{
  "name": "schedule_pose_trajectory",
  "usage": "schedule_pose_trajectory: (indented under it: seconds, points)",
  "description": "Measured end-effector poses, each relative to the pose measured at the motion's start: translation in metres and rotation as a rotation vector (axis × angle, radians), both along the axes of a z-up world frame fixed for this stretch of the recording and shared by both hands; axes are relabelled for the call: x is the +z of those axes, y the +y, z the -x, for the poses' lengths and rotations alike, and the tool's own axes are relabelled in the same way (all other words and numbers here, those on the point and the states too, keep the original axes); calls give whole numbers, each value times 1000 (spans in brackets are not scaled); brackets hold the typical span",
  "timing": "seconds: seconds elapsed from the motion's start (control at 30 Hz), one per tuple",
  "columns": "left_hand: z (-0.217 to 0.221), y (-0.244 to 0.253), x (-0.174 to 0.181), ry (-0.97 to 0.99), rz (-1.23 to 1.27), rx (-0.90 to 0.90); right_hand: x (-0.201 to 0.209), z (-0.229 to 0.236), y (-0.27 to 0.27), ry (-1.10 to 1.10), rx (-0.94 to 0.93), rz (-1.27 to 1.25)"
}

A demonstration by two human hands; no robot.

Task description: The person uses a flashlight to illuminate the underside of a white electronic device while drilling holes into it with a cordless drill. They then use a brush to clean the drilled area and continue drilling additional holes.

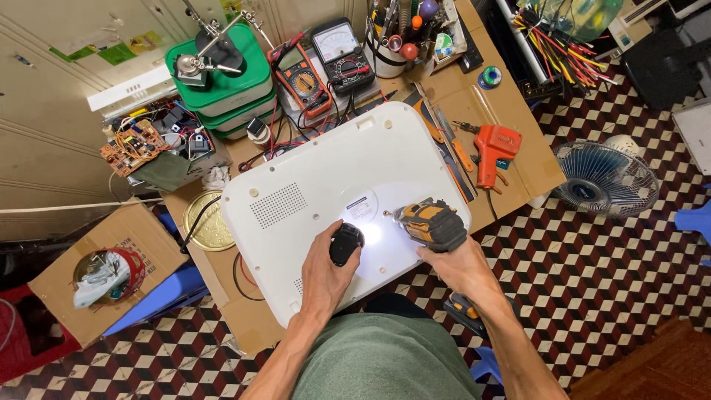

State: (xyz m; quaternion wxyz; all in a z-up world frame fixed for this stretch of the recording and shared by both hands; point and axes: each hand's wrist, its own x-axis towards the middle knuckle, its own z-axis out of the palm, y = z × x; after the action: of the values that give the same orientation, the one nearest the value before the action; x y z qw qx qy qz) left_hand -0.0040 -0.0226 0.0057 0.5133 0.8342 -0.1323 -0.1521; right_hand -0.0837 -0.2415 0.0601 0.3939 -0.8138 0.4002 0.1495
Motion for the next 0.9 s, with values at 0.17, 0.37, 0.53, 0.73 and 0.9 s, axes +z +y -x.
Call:
schedule_pose_trajectory:
  seconds: [0.17,0.37,0.53,0.73,0.9]
  points:
    - [1,-1,-1,-15,-10,12,6,0,-1,-37,50,25]
    - [-8,17,3,-18,-34,87,-7,20,-7,77,31,-8]
    - [-16,42,16,124,-86,278,-8,34,-4,60,-164,-116]
    - [-10,89,2,-54,-54,285,10,64,27,-234,-161,-198]
    - [-8,134,-7,11,-51,169,16,97,99,-324,-59,-88]
